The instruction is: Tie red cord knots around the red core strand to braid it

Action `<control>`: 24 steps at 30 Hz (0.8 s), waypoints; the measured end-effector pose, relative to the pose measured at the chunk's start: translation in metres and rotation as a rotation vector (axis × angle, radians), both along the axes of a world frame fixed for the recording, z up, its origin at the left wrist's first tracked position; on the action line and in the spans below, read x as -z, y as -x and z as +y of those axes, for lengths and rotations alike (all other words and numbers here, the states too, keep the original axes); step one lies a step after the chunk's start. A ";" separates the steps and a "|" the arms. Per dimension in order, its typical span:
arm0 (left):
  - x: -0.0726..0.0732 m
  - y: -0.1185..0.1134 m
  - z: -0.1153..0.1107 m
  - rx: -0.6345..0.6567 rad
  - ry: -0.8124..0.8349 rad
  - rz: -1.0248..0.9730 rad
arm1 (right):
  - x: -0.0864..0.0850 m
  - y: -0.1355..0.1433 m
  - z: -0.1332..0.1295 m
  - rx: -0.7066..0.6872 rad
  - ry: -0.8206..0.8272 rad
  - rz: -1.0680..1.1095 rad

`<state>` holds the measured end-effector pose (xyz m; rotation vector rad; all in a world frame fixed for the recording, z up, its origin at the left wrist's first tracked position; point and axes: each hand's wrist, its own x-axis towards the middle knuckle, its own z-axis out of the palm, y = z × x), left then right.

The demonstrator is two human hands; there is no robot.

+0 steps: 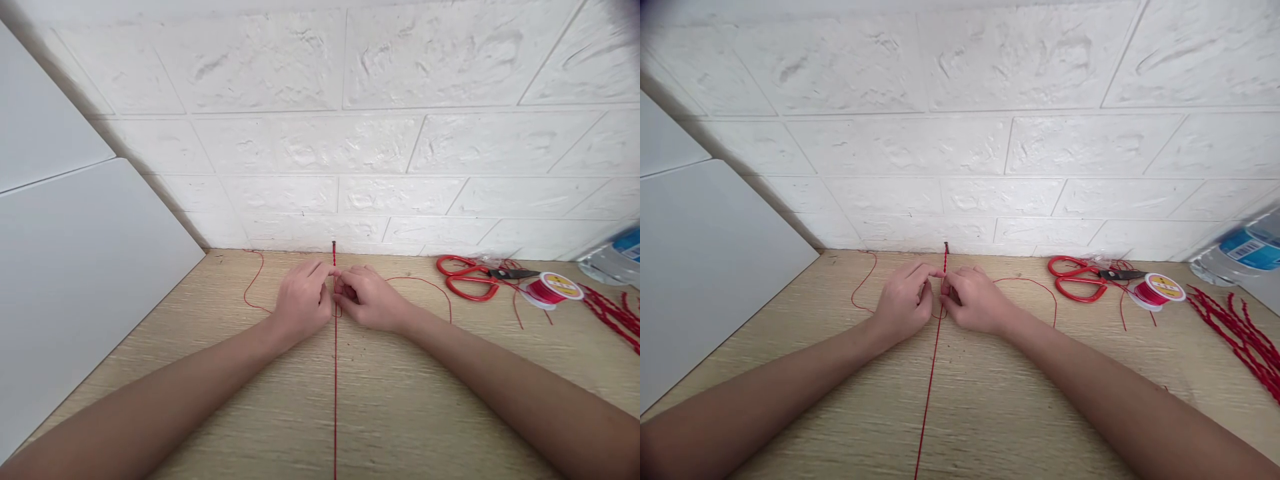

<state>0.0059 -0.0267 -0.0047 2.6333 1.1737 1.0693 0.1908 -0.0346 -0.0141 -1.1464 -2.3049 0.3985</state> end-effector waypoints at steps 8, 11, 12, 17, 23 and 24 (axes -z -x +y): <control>0.005 0.000 0.004 0.122 0.067 -0.025 | -0.001 -0.001 0.001 -0.013 -0.035 0.086; 0.005 0.001 0.006 0.133 0.100 -0.048 | -0.002 -0.002 -0.001 -0.022 -0.015 0.158; 0.005 0.001 0.006 0.132 0.118 -0.054 | -0.002 -0.002 -0.001 -0.017 -0.001 0.183; 0.003 0.000 0.006 0.115 0.219 -0.103 | -0.001 -0.004 -0.002 -0.051 0.070 0.290; 0.002 0.000 0.000 0.126 0.143 -0.095 | -0.004 -0.005 -0.003 -0.150 0.287 0.460; 0.002 0.000 -0.001 0.132 0.126 -0.080 | -0.005 -0.006 -0.003 -0.163 0.349 0.508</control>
